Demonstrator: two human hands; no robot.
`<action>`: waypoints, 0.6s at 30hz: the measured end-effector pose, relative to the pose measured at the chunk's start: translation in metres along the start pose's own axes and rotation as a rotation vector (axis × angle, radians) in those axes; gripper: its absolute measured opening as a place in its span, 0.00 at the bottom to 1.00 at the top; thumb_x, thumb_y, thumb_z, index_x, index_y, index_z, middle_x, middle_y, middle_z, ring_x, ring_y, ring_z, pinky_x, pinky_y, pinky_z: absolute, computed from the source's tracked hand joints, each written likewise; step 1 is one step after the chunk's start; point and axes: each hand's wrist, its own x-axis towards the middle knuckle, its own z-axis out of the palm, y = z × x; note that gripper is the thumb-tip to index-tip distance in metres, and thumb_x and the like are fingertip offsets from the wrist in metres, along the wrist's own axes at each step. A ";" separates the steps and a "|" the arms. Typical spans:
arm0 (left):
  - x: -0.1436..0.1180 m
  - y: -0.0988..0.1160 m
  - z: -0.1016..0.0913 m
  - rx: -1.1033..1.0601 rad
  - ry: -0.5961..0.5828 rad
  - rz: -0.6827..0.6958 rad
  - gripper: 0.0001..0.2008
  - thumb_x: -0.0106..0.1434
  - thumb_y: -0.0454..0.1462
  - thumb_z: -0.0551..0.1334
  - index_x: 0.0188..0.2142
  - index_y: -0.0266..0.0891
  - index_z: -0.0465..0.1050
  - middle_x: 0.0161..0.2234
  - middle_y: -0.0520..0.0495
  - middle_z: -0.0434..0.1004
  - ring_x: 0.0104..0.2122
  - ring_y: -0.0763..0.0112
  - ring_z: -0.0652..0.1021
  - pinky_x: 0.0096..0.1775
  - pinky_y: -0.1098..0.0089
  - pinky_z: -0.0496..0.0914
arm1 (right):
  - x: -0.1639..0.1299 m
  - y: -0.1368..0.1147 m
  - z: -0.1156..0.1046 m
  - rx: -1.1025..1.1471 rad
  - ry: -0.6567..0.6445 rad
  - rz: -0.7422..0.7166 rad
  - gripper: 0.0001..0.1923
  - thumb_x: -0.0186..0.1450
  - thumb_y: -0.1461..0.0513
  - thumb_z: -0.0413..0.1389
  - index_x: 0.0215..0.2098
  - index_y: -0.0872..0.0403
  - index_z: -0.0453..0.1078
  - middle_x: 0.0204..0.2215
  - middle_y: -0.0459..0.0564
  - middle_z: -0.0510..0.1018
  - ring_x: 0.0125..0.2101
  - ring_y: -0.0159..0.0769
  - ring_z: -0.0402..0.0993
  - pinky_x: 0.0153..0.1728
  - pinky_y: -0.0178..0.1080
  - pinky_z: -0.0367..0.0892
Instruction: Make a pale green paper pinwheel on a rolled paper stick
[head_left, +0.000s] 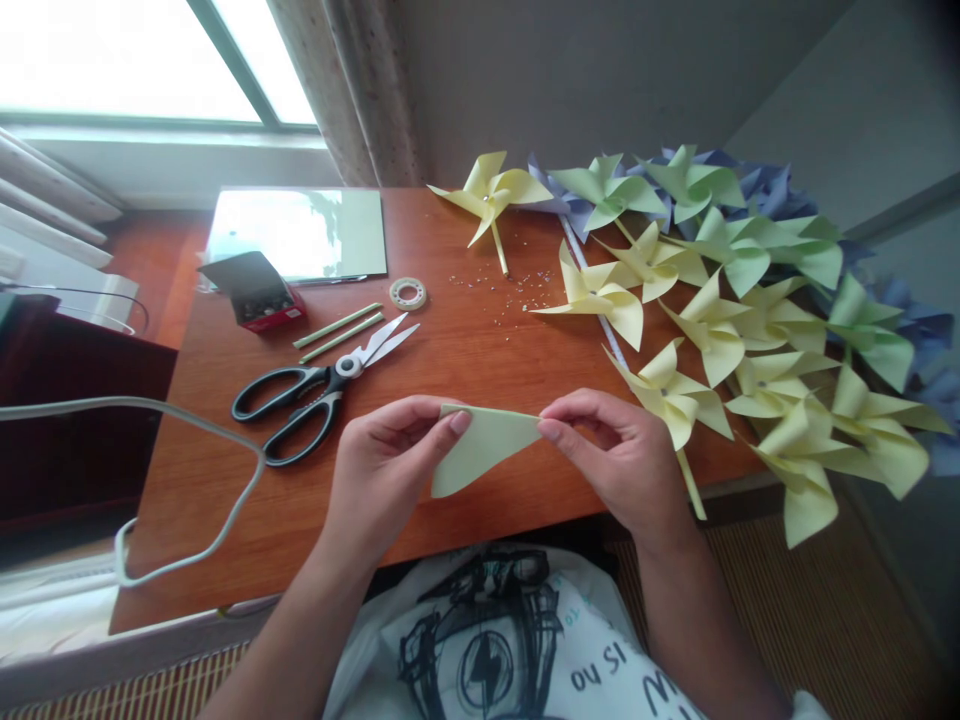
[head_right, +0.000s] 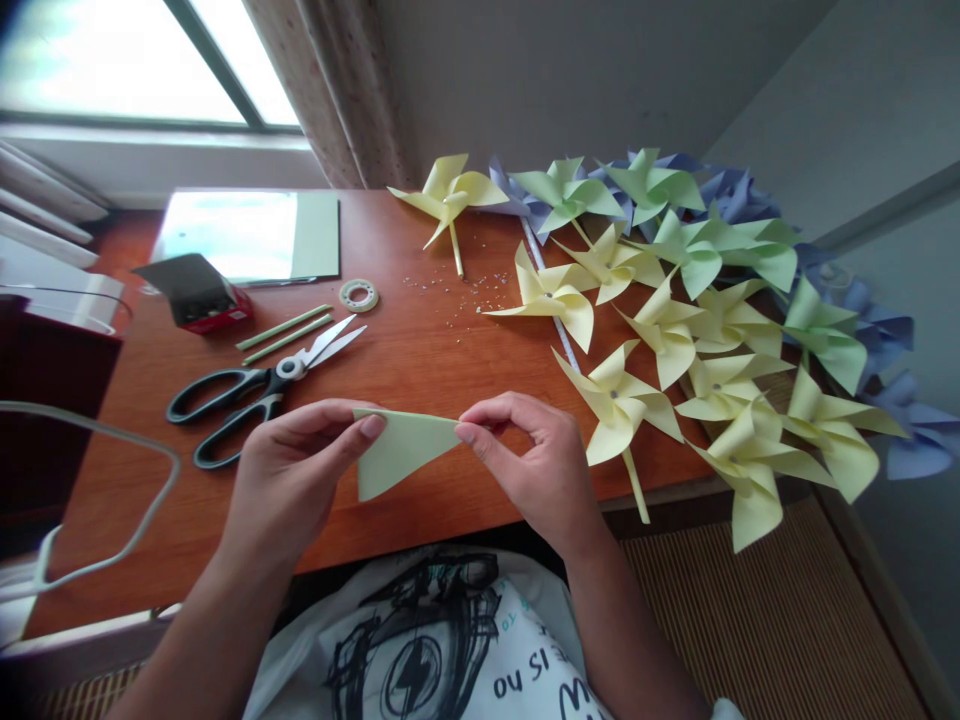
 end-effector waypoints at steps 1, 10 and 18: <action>0.000 0.001 0.001 0.004 -0.004 -0.003 0.10 0.55 0.42 0.74 0.32 0.38 0.83 0.28 0.48 0.84 0.27 0.68 0.79 0.27 0.73 0.73 | 0.001 0.000 -0.002 -0.010 -0.010 0.007 0.04 0.64 0.59 0.65 0.32 0.50 0.78 0.31 0.45 0.82 0.33 0.36 0.78 0.37 0.38 0.72; 0.000 0.001 0.005 -0.007 -0.050 -0.031 0.08 0.58 0.41 0.73 0.31 0.38 0.84 0.27 0.49 0.84 0.26 0.72 0.78 0.27 0.78 0.70 | 0.002 0.006 -0.011 -0.110 -0.105 0.028 0.04 0.65 0.61 0.63 0.32 0.50 0.76 0.30 0.45 0.80 0.33 0.35 0.76 0.37 0.37 0.71; 0.000 -0.001 0.010 0.118 -0.207 0.050 0.07 0.62 0.40 0.69 0.33 0.39 0.84 0.26 0.50 0.82 0.25 0.75 0.76 0.26 0.79 0.67 | 0.014 -0.012 0.001 -0.213 -0.245 -0.138 0.01 0.67 0.64 0.61 0.37 0.52 0.75 0.34 0.46 0.80 0.36 0.35 0.76 0.40 0.37 0.69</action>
